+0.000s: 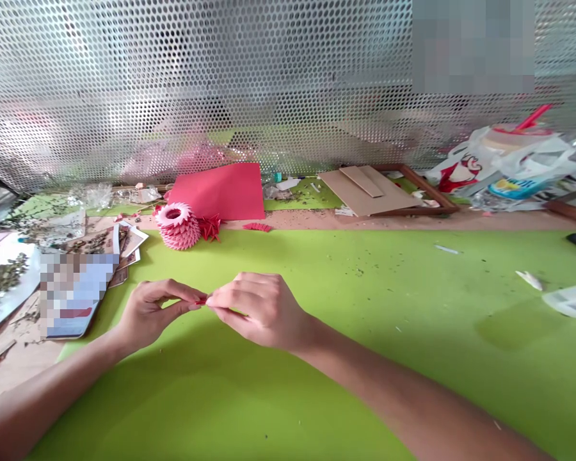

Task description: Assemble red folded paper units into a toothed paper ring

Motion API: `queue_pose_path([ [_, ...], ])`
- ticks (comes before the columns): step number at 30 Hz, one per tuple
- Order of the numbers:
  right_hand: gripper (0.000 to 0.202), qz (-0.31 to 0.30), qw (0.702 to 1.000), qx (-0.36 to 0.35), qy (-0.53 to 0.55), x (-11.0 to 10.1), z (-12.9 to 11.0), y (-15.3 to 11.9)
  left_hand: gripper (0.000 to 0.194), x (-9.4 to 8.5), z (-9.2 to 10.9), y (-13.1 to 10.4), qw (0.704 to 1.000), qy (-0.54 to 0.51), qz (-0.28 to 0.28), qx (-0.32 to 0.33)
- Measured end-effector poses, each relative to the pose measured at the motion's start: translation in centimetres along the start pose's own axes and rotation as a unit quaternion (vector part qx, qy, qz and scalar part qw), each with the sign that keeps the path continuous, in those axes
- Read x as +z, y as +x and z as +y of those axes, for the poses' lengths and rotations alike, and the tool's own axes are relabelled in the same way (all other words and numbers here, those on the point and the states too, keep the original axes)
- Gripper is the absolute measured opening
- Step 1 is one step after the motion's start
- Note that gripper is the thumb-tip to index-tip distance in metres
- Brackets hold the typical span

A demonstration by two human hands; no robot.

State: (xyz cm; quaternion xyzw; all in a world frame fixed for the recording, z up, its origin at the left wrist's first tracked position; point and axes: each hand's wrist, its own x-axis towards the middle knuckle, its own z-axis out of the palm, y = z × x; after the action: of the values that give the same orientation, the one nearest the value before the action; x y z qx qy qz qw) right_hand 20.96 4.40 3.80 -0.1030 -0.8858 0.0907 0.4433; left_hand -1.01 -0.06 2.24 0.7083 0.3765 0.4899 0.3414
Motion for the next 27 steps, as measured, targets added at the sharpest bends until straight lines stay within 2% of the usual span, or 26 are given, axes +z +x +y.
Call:
queue_pose_path([
  [8,0.015,-0.018,0.999,-0.020,-0.036,-0.5,-0.2,0.2,0.005,-0.1,0.2,0.1,0.999,0.019,0.001,0.028],
  [17,0.019,-0.024,0.998,-0.023,-0.057,-0.4,-0.6,0.1,0.009,-0.2,-0.6,0.0,0.990,0.092,-0.020,0.108],
  [23,0.018,-0.021,0.998,-0.023,-0.061,-0.4,-0.6,0.1,0.007,-0.2,-0.9,-0.1,0.973,0.173,0.015,0.153],
  [27,0.014,-0.032,0.998,-0.006,-0.048,-0.4,-0.5,0.1,0.003,-0.2,-0.9,0.0,0.973,0.169,0.015,0.155],
])
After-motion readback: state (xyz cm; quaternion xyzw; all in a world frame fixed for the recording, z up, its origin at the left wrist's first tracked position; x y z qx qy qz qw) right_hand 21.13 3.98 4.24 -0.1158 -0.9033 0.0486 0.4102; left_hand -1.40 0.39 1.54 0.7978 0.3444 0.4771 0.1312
